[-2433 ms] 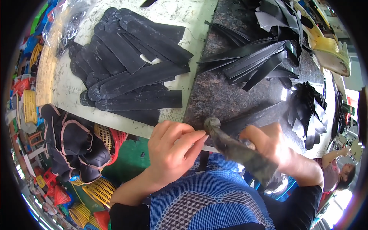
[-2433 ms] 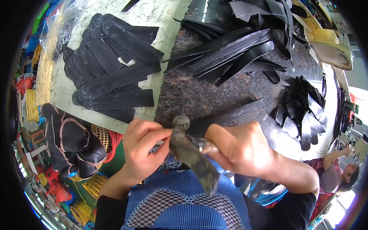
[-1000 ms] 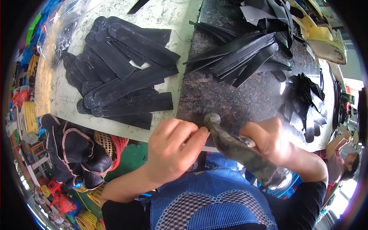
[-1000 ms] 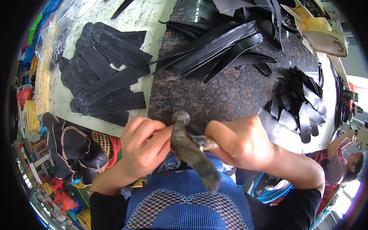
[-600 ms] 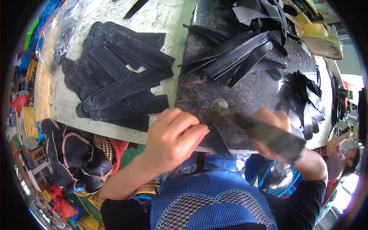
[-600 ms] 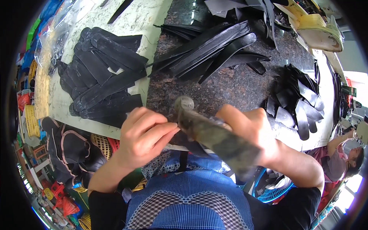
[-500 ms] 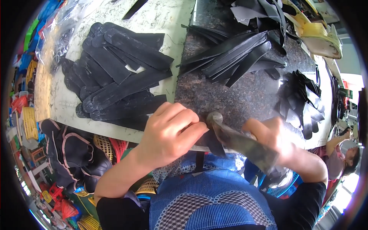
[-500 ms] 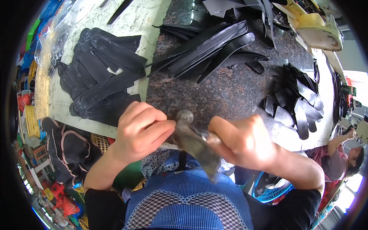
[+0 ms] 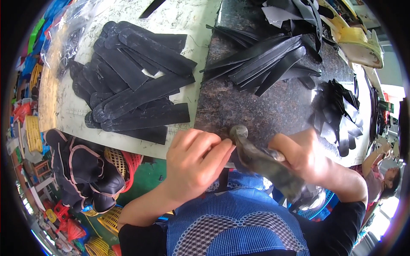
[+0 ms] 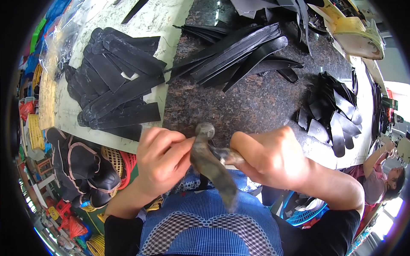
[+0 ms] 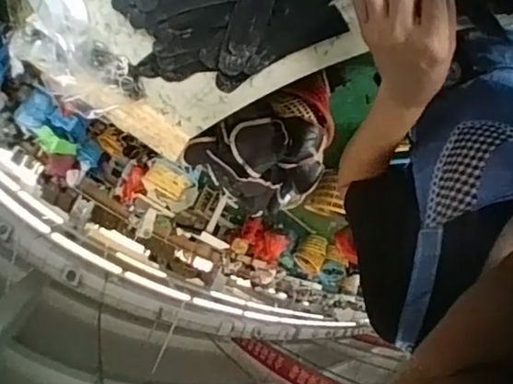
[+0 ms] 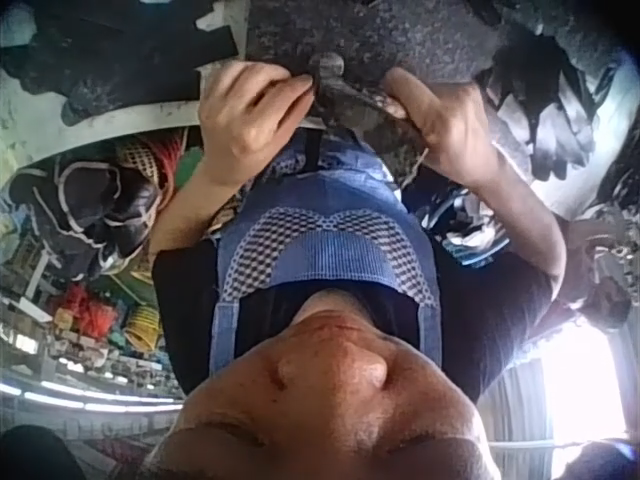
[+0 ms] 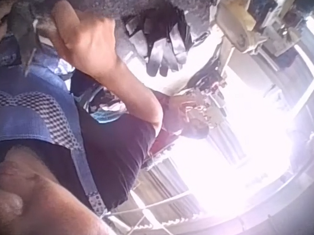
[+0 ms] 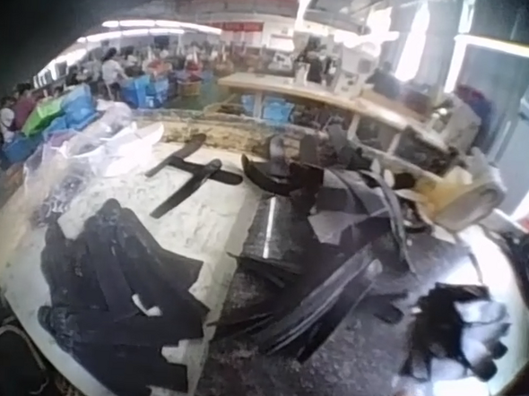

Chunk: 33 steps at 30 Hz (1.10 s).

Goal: Hammering and applying glue to leather shoe components at a workbench.

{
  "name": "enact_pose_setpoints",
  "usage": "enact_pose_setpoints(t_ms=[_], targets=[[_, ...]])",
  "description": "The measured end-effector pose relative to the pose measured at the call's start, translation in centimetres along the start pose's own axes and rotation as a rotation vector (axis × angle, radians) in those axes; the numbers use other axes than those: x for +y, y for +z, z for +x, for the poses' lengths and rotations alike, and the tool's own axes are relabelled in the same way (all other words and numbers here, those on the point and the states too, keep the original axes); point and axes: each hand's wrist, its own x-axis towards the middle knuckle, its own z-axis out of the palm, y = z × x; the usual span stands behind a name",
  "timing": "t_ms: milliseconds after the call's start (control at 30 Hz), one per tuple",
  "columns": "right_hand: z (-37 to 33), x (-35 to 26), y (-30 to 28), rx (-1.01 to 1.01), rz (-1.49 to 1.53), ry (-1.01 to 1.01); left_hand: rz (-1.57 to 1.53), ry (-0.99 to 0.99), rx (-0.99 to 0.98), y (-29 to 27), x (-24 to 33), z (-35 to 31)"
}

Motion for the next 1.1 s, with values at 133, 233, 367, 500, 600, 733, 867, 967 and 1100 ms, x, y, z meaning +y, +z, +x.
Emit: enact_pose_setpoints(t_ms=[133,233,367,500,600,733,867,967,1100], targets=[[0.2,0.5,0.4,0.060,0.033,0.011,0.025,0.045,0.026,0.2,-0.6,-0.5],[-0.2,0.4,0.6,0.158,-0.017,-0.064,-0.035,-0.039,0.040,0.6,0.2,-1.1],[-0.3,0.2,0.0,0.073,0.049,0.028,-0.071,0.001,0.038,0.7,-0.3,-0.4],[-0.5,0.1,0.1,0.077,0.045,-0.022,-0.089,0.134,-0.084,-0.3,-1.3,0.5],[-0.5,0.5,0.5,0.040,-0.006,-0.025,0.064,0.147,-0.023,-0.4,-1.3,0.4],[-0.6,0.9,1.0,0.102,0.148,0.033,-0.003,0.020,0.053,1.1,0.3,-1.2],[-0.5,-0.3,-0.2,0.165,0.028,-0.110,0.014,-0.077,0.068,1.1,1.5,-1.3],[-0.9,0.6,0.1,0.093,-0.008,-0.011,0.007,-0.021,0.050,1.3,0.7,-0.7],[-1.3,0.3,-1.9,0.181,-0.240,0.023,0.031,0.152,-0.017,1.9,-0.5,1.8]])
